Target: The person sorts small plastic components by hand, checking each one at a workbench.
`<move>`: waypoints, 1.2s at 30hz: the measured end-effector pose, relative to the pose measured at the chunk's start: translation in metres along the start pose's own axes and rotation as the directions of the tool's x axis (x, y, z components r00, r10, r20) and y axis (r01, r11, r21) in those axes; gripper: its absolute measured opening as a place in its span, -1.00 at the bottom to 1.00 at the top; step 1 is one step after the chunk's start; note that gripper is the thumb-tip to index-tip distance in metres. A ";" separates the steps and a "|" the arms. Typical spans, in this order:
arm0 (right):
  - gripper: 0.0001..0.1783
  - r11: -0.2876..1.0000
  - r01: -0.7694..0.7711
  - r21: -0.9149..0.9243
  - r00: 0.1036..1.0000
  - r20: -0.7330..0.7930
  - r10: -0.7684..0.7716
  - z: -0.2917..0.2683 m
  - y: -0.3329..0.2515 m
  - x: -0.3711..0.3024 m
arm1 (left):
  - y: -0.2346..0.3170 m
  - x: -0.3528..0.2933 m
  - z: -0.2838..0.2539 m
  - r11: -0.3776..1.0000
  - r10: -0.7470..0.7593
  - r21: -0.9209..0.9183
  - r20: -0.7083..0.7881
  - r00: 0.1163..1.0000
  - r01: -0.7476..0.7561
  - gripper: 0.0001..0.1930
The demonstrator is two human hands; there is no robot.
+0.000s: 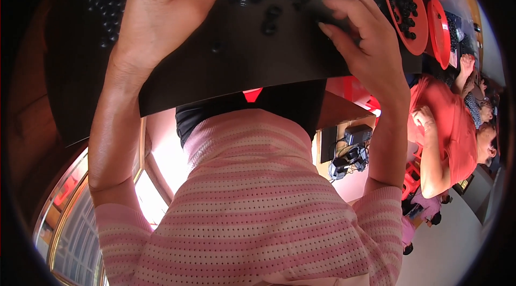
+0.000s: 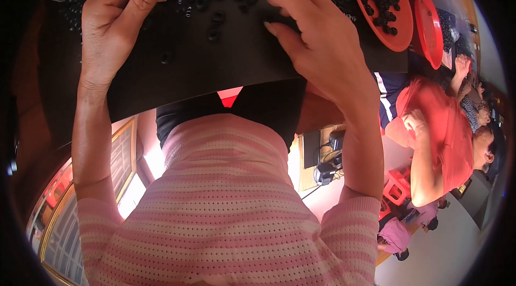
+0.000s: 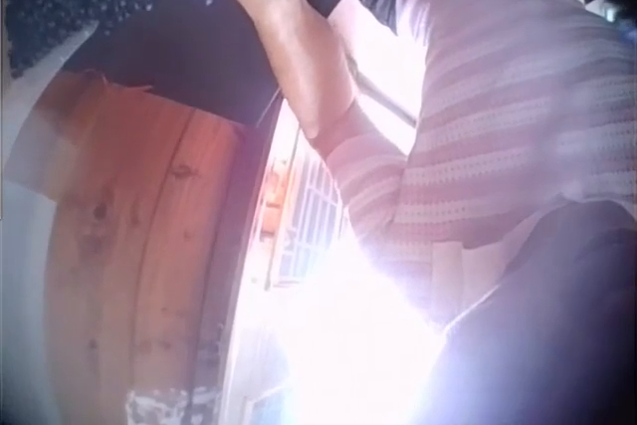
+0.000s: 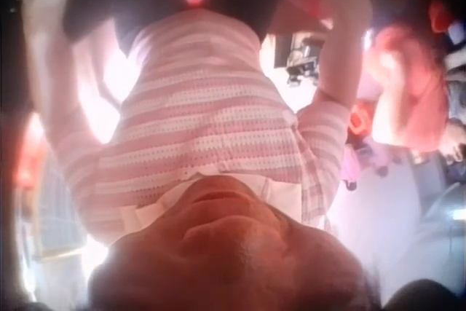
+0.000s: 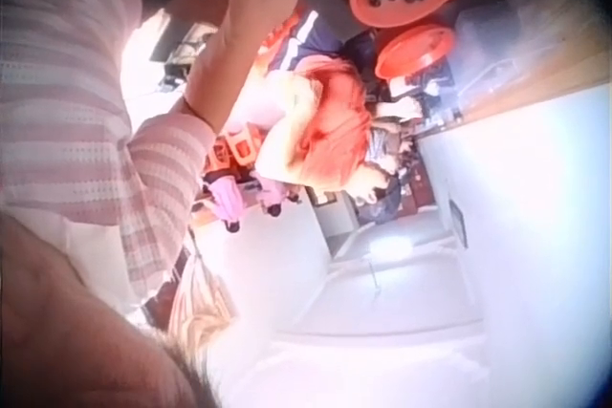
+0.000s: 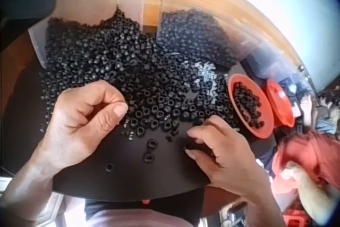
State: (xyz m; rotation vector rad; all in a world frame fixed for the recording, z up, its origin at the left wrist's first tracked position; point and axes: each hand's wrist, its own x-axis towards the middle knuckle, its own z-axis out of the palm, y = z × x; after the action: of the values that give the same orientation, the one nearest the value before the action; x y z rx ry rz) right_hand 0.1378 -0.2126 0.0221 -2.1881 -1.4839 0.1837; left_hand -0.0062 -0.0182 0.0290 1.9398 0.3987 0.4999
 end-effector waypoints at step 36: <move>-0.54 0.883 0.462 -0.077 0.657 -0.639 -0.400 0.035 -0.036 0.048 | -0.019 0.008 0.002 0.491 -0.045 -0.810 0.344 0.938 0.320 -0.71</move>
State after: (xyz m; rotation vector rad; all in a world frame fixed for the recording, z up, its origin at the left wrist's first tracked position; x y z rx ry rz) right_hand 0.1134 -0.1475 0.0155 -1.5050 -1.4724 -0.5998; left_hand 0.0009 -0.0079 0.0126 0.9214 0.1093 0.1888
